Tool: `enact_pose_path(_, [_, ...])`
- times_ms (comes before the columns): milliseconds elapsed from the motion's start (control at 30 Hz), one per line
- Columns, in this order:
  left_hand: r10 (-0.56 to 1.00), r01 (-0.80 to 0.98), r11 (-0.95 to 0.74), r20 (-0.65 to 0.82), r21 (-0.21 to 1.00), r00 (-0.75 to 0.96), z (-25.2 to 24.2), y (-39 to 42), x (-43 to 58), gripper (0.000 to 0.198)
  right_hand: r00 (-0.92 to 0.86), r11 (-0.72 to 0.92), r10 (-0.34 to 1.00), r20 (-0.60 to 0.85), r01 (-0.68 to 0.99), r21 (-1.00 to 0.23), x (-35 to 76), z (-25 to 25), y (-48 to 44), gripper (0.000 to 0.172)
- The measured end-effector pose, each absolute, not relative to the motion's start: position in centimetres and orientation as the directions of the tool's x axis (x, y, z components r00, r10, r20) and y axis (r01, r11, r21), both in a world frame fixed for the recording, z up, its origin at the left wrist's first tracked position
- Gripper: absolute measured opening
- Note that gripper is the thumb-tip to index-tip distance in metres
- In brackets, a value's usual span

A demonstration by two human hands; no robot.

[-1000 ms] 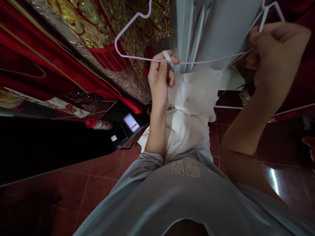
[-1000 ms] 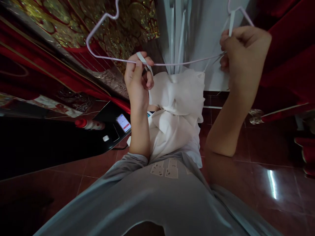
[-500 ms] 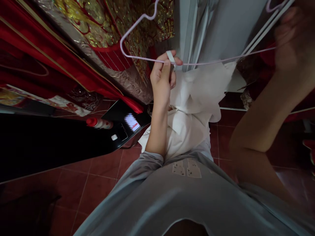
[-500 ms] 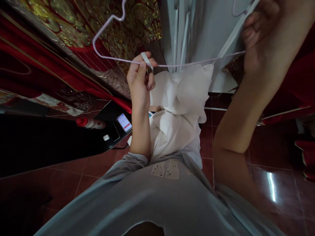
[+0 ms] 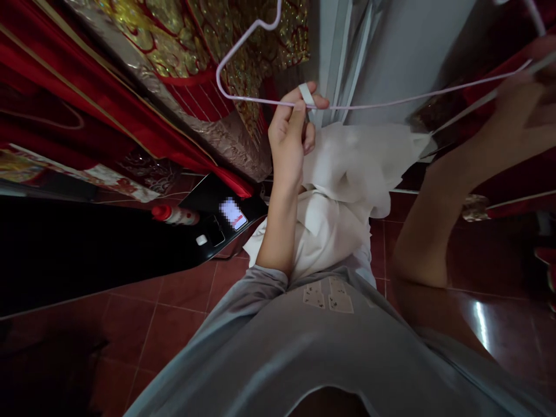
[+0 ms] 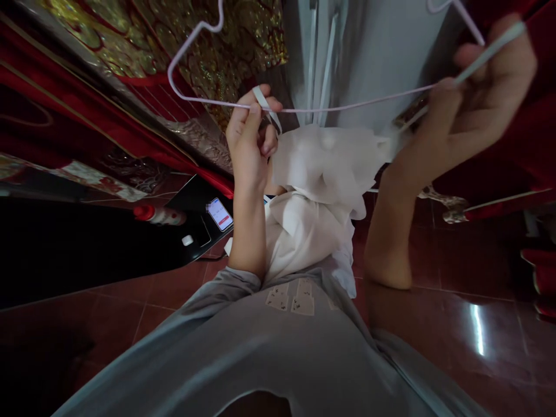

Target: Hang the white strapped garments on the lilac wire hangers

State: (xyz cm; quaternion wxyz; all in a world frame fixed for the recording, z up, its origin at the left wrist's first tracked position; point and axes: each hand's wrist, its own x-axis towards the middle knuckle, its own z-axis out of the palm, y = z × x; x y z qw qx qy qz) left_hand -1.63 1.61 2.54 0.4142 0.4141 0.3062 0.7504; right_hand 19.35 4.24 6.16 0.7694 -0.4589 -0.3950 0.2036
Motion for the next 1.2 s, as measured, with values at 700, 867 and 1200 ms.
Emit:
enact_pose_path(700, [0.713,-0.239,-0.508,0.248,0.827,-0.656,1.9,0.7,-6.0,0.039,-0.037,0.783,0.568,0.822,0.331,-0.526,16.1,3.2,4.8,0.052])
enact_pose_path(867, [0.498,-0.043,-0.647,0.379,0.761,-0.78,1.7,1.5,-9.7,0.051,-0.072,0.786,0.564,0.823,0.354,-0.507,16.4,3.7,4.4,0.046])
enact_pose_path(1200, [0.84,-0.157,-0.455,0.364,0.876,-0.403,7.3,2.2,-9.6,0.033,-0.098,0.769,0.58,0.809,0.395,-0.503,16.7,3.2,4.2,0.05])
